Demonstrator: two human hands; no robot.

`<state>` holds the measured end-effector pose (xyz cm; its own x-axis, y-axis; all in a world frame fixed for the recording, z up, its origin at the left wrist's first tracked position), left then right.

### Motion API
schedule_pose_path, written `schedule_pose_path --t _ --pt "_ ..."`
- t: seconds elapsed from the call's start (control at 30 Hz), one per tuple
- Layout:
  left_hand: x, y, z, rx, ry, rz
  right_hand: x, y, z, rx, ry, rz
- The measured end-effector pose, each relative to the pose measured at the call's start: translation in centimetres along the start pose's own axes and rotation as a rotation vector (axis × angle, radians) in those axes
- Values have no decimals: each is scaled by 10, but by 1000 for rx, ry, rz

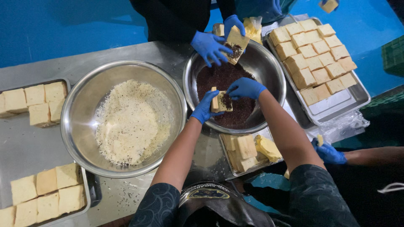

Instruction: The person picks up rectangular sponge cake blocks from trays, presses a dark filling or coating powder onto the cut faces of each block by hand, and places the coated blocks onto trays alongside other workers doing the same at a shared stainless steel table.

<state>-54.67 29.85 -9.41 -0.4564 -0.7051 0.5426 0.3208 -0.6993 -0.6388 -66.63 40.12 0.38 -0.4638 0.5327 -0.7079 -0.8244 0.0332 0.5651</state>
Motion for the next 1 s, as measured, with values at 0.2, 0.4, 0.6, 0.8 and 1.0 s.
schedule_pose_path --t 0.2,0.4,0.6,0.8,1.0 --pt "1 0 -2 -28 -16 0 -9 -3 -8 55 59 -44" --pt "-3 5 -4 28 23 -9 -10 -6 -13 24 36 90" --pt "-5 5 -2 -1 40 24 -17 -8 -15 32 65 124" --pt "-4 3 -2 -10 43 64 -28 1 -16 80 93 100" --pt "-4 10 16 -173 89 267 16 20 18 211 83 -299"
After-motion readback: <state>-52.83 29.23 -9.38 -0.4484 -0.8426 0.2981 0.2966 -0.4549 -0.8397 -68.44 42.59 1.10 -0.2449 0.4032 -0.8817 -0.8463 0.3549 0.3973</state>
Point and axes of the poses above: each hand's wrist, its own z-axis away from the middle knuckle, its own y-axis out of the back of the hand, x = y × z, the point moved 7 cm from there along -z, towards the middle knuckle, and after that the axes turned 9 degrees about y, right-handed, at the moved point
